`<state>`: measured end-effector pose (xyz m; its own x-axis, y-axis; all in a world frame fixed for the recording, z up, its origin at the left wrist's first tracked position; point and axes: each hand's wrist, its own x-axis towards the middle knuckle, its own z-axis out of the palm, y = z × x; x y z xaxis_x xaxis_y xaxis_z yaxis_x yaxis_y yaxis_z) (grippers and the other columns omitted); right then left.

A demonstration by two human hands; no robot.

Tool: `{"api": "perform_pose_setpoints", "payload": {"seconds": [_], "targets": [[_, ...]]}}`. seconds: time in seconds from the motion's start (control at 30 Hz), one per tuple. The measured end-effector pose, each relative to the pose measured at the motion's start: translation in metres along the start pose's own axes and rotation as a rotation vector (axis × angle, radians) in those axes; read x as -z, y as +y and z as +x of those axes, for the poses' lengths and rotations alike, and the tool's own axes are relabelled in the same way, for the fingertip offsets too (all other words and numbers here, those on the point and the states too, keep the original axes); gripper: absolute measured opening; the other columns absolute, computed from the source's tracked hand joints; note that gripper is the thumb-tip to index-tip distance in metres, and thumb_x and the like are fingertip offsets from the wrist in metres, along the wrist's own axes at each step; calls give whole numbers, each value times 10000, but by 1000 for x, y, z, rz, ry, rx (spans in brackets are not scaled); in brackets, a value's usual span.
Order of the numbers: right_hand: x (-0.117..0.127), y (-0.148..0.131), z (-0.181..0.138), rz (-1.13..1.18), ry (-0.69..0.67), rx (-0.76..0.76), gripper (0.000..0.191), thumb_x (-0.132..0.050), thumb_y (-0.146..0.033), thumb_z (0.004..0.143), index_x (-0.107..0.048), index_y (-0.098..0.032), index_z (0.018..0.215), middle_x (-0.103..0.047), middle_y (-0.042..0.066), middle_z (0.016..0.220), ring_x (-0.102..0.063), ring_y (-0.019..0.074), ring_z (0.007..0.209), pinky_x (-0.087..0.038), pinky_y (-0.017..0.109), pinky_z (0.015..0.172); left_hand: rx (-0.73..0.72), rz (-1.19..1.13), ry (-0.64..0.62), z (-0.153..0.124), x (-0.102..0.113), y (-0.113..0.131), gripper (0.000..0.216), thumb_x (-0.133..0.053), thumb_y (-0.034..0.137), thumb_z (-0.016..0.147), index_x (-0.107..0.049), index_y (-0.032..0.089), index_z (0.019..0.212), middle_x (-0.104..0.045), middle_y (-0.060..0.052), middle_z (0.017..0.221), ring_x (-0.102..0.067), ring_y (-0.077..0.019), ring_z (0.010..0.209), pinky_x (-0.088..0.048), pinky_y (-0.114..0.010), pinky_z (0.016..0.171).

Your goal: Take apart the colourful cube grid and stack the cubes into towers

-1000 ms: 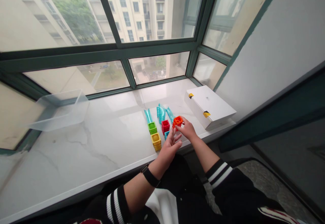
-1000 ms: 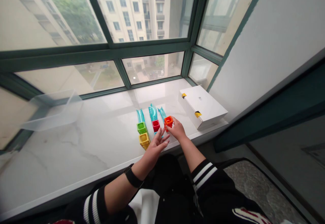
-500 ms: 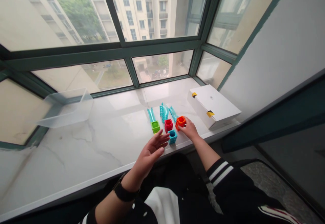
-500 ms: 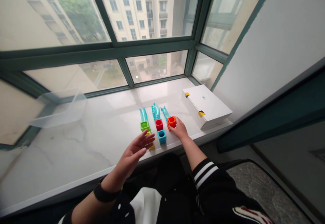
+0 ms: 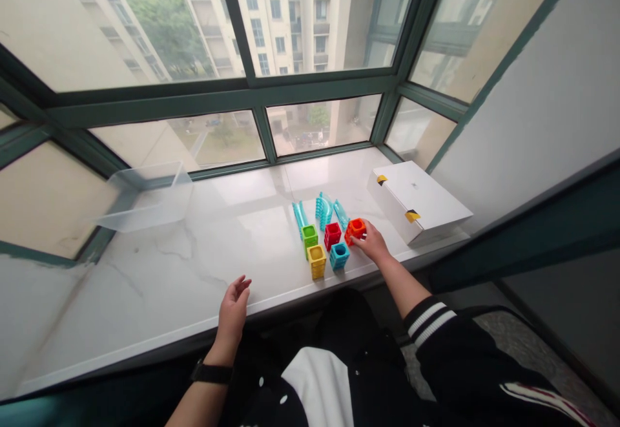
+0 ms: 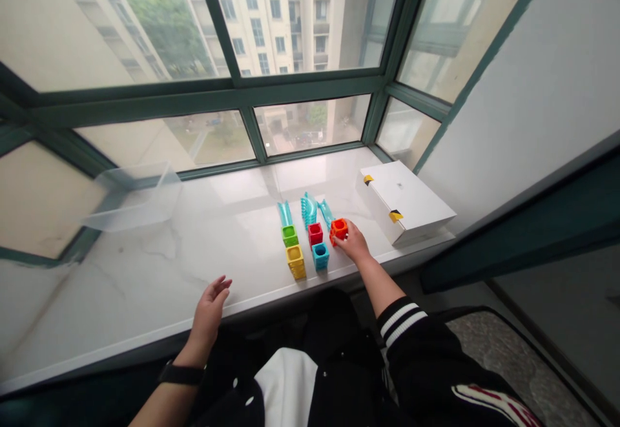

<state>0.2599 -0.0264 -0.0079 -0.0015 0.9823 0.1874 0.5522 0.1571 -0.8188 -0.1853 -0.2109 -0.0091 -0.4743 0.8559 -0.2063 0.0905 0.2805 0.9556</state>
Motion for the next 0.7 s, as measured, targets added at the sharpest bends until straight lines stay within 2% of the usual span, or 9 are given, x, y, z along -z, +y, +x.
{"api": "perform_pose_setpoints", "payload": {"seconds": [0.13,0.27,0.33,0.4,0.53,0.6,0.7], "targets": [[-6,7,-1,17,-4,-31,692,-771,-405,755,-571,-246,1398,-666,125,1340,-691,298,1166,-651,474,927,-326,513,72,29,13,-36,513,-550,353,906,-595,169,1383,-625,-160,1412,-543,-317,1395,-381,-532,1252],[-11,16,-6,49,6,-58,791,-792,-441,729,-528,-241,1447,-609,149,1426,-669,306,1210,-627,507,968,-538,848,112,47,11,-48,489,-500,322,958,-597,127,1396,-583,-204,1458,-480,-351,1435,-359,-551,1242],[-10,19,-14,37,47,-66,867,-812,-458,708,-493,-252,1488,-572,162,1469,-656,320,1232,-601,546,1009,-573,979,129,49,8,-50,462,-480,318,988,-622,118,1380,-555,-219,1495,-453,-366,1451,-334,-569,1242],[-7,19,-26,33,107,-87,865,-792,-471,729,-477,-246,1503,-570,173,1460,-646,334,1244,-584,576,1027,-581,1060,141,48,6,-52,456,-470,315,1004,-635,110,1377,-541,-228,1512,-442,-371,1452,-322,-569,1240],[4,0,-63,73,253,-35,635,-654,-455,891,-512,-217,1462,-613,181,1380,-638,327,1244,-587,573,1020,-594,1095,147,47,6,-53,448,-470,325,1015,-643,133,1381,-551,-203,1504,-447,-345,1440,-326,-524,1236],[8,-20,-78,74,248,44,532,-629,-446,945,-545,-234,1427,-620,166,1361,-639,315,1239,-597,549,1006,-596,1100,154,47,6,-53,446,-459,332,1024,-648,134,1376,-552,-198,1503,-445,-342,1438,-327,-517,1235],[8,-55,-89,20,136,166,512,-669,-445,957,-559,-270,1426,-604,141,1374,-614,308,1273,-591,517,1030,-593,1103,157,47,6,-53,453,-451,334,1030,-647,121,1380,-548,-205,1509,-443,-346,1437,-327,-521,1234]]}}
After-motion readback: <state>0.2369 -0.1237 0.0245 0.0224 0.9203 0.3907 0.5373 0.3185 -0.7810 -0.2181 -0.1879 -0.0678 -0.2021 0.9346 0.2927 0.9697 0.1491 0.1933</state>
